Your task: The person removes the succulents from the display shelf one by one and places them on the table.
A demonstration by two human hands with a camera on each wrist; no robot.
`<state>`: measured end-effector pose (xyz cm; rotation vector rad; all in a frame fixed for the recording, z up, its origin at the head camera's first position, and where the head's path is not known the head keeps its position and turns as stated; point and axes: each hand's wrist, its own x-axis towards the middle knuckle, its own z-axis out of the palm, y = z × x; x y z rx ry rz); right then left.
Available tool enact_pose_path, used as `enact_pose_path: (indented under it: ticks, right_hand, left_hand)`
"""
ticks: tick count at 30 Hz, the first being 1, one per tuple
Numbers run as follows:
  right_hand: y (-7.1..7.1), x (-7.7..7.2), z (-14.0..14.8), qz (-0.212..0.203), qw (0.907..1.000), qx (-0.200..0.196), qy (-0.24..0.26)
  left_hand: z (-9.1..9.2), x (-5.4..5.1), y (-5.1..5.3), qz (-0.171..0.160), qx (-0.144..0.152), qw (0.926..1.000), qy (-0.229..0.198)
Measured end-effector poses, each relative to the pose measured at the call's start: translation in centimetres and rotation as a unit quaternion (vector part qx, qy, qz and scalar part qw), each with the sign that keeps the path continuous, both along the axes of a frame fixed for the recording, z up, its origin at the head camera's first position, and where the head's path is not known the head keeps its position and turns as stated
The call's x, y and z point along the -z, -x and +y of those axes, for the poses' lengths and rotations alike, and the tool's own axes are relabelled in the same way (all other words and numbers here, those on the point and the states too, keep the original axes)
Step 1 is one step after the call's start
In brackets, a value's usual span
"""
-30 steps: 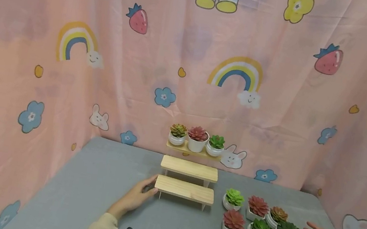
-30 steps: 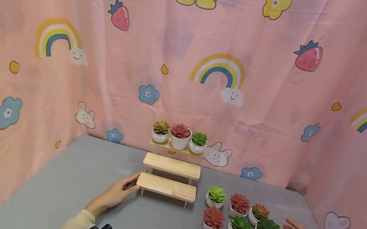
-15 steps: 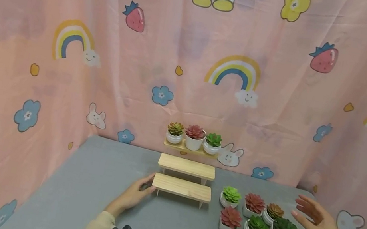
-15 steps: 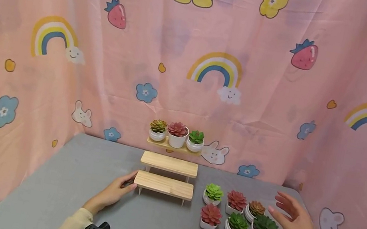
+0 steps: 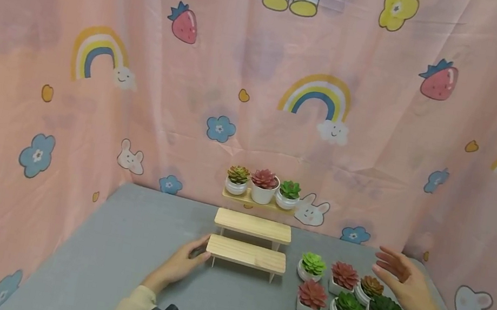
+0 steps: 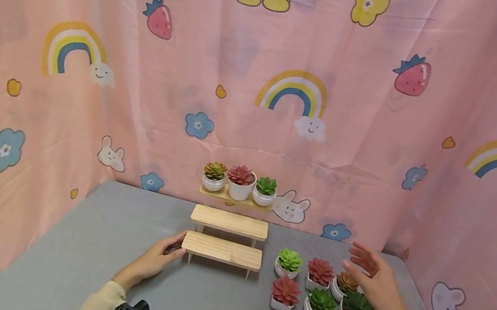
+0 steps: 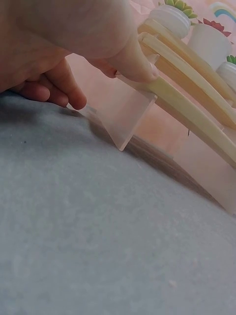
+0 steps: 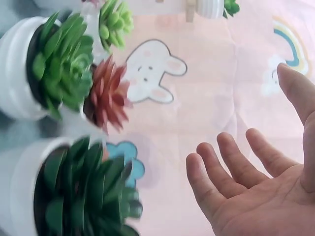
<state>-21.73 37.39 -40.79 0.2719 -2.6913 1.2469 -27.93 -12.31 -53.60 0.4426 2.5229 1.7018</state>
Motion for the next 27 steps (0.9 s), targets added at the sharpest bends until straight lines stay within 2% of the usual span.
enact_pose_path:
  ticks: [14, 22, 27]
  right_hand:
    - [2.2, -0.6, -3.9, -0.007, 0.9987, -0.042, 0.03]
    - [3.8, -0.5, -5.6, -0.021, 0.9978, -0.05, 0.037]
    - [4.7, -0.7, -6.6, -0.01, 0.9969, -0.06, 0.048]
  left_hand:
    - [0.0, 0.0, 0.1, 0.005, 0.009, 0.9999, 0.004]
    - [0.0, -0.1, 0.0, -0.003, -0.001, 1.0, 0.005]
    - [0.0, -0.2, -0.1, -0.006, -0.002, 0.9999, 0.01]
